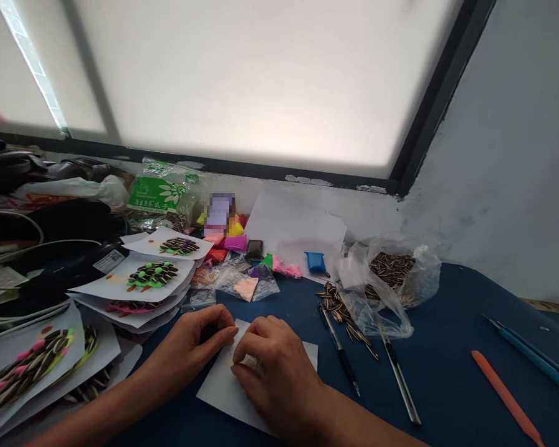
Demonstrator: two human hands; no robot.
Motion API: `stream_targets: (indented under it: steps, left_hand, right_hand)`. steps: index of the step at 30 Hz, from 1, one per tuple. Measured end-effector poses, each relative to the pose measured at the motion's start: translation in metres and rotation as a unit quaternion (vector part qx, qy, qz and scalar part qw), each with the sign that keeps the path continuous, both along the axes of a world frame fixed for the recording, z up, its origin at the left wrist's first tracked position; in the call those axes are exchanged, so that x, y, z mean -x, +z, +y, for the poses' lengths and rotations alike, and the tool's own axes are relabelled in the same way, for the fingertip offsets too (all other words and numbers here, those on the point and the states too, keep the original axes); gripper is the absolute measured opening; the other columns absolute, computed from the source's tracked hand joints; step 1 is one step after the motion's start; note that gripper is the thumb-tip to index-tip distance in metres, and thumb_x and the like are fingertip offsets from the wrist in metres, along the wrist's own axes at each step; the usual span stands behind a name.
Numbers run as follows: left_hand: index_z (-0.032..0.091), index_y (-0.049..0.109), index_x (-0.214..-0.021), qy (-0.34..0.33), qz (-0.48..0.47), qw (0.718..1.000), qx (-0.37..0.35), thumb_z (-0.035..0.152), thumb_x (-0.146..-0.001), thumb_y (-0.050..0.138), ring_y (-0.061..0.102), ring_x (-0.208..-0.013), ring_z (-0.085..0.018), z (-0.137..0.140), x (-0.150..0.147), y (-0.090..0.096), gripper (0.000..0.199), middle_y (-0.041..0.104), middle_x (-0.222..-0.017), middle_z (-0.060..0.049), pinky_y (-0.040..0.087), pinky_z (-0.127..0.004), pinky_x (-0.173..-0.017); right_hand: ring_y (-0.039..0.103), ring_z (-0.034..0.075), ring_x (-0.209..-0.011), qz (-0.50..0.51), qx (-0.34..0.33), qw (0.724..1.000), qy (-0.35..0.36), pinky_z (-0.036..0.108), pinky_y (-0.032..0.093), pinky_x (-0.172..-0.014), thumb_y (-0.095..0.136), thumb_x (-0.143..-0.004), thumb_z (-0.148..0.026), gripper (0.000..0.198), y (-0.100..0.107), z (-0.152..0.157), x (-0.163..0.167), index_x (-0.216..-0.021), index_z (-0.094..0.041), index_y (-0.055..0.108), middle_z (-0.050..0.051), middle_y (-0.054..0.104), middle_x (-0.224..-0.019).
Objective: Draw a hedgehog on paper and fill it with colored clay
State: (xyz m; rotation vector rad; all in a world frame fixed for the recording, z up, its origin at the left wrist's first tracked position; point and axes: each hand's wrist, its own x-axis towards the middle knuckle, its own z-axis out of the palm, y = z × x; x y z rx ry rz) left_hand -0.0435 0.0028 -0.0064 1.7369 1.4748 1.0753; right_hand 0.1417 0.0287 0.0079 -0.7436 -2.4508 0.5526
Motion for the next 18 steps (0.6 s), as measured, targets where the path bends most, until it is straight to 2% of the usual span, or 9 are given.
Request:
stream_targets:
  steps: [3, 7, 9, 14, 18]
  left_hand:
    - [0.021, 0.056, -0.069, 0.002, -0.002, 1.000, 0.004, 0.039, -0.085, 0.053, 0.044, -0.055, -0.015, 0.000, -0.001, 0.001, 0.025, 0.051, -0.059, 0.004, 0.032, -0.026, -0.052]
    - [0.020, 0.057, -0.070, 0.001, -0.004, 1.000, 0.005, 0.038, -0.086, 0.052, 0.045, -0.055, -0.016, 0.000, -0.001, 0.001, 0.025, 0.051, -0.060, 0.003, 0.033, -0.026, -0.053]
    - [0.020, 0.057, -0.070, 0.001, -0.004, 1.000, 0.004, 0.038, -0.086, 0.052, 0.046, -0.056, -0.016, 0.000, 0.000, 0.001, 0.024, 0.053, -0.061, 0.003, 0.034, -0.026, -0.054]
    - [0.021, 0.056, -0.070, 0.001, -0.007, 1.000, 0.003, 0.037, -0.085, 0.052, 0.045, -0.056, -0.016, 0.001, -0.001, 0.001, 0.023, 0.051, -0.060, 0.003, 0.033, -0.026, -0.053]
    - [0.021, 0.056, -0.070, 0.001, -0.010, 1.000, 0.005, 0.038, -0.084, 0.052, 0.044, -0.055, -0.016, 0.000, -0.001, 0.001, 0.023, 0.050, -0.059, 0.004, 0.033, -0.026, -0.053]
  right_hand:
    - [0.056, 0.016, -0.077, -0.010, -0.006, 1.000, 0.003, 0.028, 0.041, -0.071, 0.069, -0.083, -0.005, 0.015, 0.000, 0.000, 0.001, -0.076, -0.019, 0.066, 0.001, 0.063, -0.083]
    - [0.053, 0.017, -0.075, -0.030, -0.089, 0.996, 0.014, 0.030, 0.038, -0.067, 0.060, -0.091, -0.009, 0.018, -0.005, -0.001, 0.003, -0.077, -0.017, 0.068, 0.004, 0.062, -0.082]
    - [0.052, 0.017, -0.074, -0.030, -0.108, 0.994, 0.016, 0.030, 0.038, -0.066, 0.057, -0.092, -0.009, 0.020, -0.008, -0.001, 0.004, -0.078, -0.017, 0.069, 0.005, 0.062, -0.082]
    - [0.053, 0.019, -0.076, -0.011, -0.095, 0.995, 0.015, 0.031, 0.039, -0.069, 0.059, -0.089, -0.008, 0.013, -0.009, 0.000, 0.002, -0.086, -0.017, 0.068, 0.005, 0.064, -0.084]
    - [0.051, 0.018, -0.074, -0.002, -0.107, 0.993, 0.042, 0.031, 0.038, -0.067, 0.052, -0.087, -0.005, 0.018, -0.006, -0.002, -0.002, -0.083, -0.017, 0.066, 0.006, 0.062, -0.083]
